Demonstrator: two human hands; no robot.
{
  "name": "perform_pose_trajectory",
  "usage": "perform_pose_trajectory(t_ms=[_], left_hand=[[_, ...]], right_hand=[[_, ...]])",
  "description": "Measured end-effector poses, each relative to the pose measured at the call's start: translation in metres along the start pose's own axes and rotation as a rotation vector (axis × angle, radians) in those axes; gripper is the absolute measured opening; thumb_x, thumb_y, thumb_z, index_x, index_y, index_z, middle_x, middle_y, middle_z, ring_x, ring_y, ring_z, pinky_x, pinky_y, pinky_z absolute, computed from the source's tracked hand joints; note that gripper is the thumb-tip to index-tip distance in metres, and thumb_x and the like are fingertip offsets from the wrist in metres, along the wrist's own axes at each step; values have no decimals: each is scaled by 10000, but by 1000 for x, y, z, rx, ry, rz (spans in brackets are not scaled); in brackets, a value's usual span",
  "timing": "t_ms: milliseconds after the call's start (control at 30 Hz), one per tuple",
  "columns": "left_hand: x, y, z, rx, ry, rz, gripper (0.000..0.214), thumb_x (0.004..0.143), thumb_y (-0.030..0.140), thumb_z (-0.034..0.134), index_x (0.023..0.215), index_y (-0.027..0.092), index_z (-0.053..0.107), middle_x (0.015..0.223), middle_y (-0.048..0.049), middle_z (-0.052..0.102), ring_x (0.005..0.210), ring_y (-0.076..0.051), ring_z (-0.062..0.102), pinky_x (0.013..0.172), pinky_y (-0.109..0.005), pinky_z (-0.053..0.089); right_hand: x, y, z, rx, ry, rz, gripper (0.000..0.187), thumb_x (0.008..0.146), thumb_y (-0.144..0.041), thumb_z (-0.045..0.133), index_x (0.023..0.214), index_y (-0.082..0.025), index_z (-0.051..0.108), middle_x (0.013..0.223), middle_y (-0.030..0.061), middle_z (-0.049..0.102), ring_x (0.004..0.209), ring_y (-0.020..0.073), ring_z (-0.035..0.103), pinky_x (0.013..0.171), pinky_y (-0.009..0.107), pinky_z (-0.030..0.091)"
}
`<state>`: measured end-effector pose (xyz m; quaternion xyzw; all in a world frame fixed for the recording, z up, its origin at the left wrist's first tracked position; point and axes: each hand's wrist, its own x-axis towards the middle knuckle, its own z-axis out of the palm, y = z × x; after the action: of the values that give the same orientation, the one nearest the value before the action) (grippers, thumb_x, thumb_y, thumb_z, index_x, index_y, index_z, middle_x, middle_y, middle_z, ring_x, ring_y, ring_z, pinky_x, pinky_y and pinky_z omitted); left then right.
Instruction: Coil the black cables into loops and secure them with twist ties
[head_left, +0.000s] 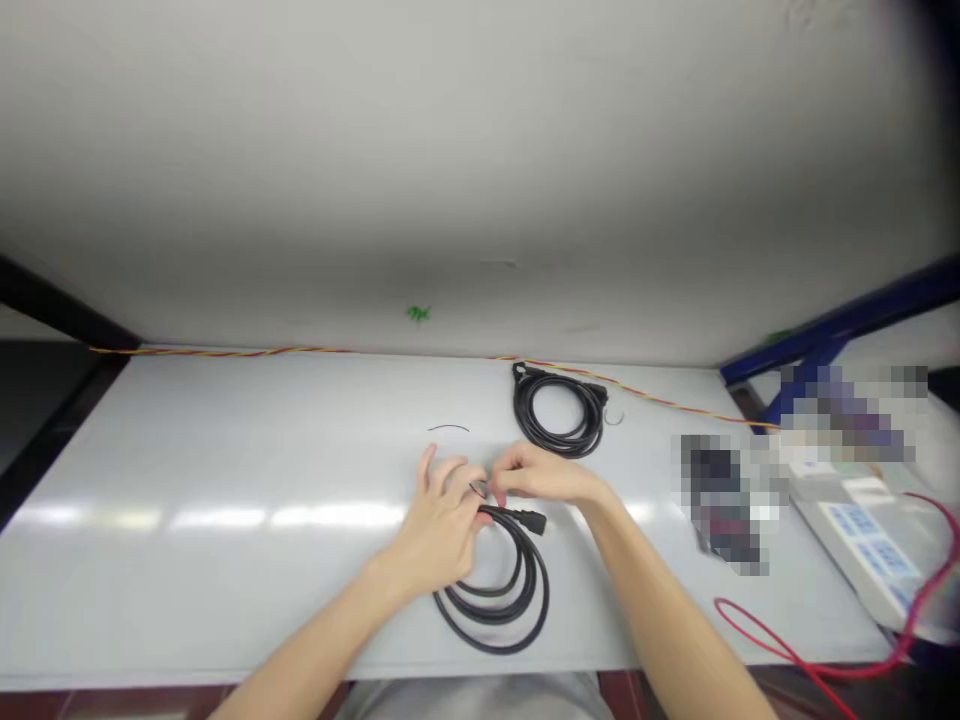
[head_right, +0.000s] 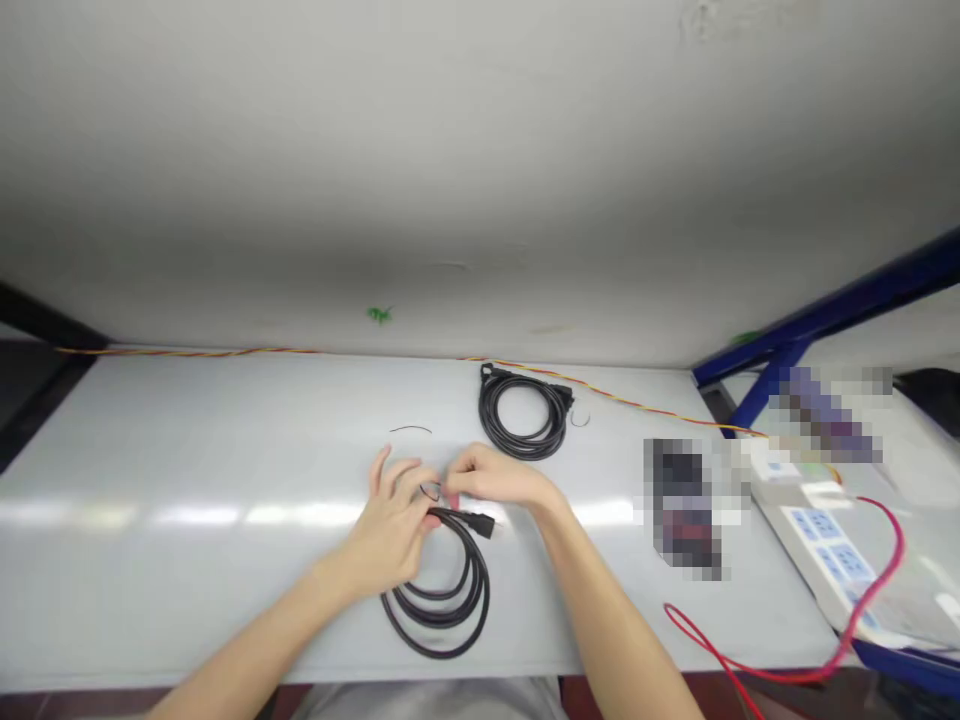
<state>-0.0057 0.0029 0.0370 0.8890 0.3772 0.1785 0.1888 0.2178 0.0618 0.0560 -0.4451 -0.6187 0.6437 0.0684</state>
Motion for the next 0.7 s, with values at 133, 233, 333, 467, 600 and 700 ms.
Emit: perform_pose_trajectory(t_ms=[133,233,333,467,600,700], left_hand=[[0,1,-1,9,-33,-4,119,915,162,582,998,200,659,1174,-86,642,1172,-297,541,1270,-651,207],[0,2,-2,14,-74,11,97,918,169,601,988,208,655,1180,-71,635,1137,-281,544,1269,-621,226],[1,1,-2,2,-95,37,63,921,196,628,979,204,652,1171,-67,628,1112,-274,547,1253,-605,255],[3,-1,-3,1,-123,66,28,923,220,650,947,207,656,1175,-75,611,1135,-274,537,1235,-573,293],[4,-1,-5,6,-126,92,19,913,208,662,929,200,657,1151,-82,603,1134,-275,533,1220,-546,325],[2,1,-6,8,-124,93,20,911,191,648,925,204,643,1135,-77,603,1115,-270,538,1217,-543,333]], right_hand=[[-6,6,-3,27,143,56,265,819,-319,572,690,-155,736,452,-61,433,464,99,364,493,231,287],[-12,5,-2,-3,285,98,287,841,-339,568,693,-157,733,432,-63,425,445,101,372,480,231,287],[-14,2,3,-62,424,114,302,845,-356,590,640,-161,696,430,-55,445,436,104,390,465,239,284],[-5,-1,14,-97,563,120,337,851,-386,618,600,-167,664,452,-18,533,423,122,458,452,250,330],[13,0,15,-27,704,131,267,815,-400,677,740,-154,750,564,30,665,478,166,596,473,259,432],[21,3,7,-56,857,152,231,819,-364,654,729,-162,720,570,43,663,530,187,635,524,272,470]])
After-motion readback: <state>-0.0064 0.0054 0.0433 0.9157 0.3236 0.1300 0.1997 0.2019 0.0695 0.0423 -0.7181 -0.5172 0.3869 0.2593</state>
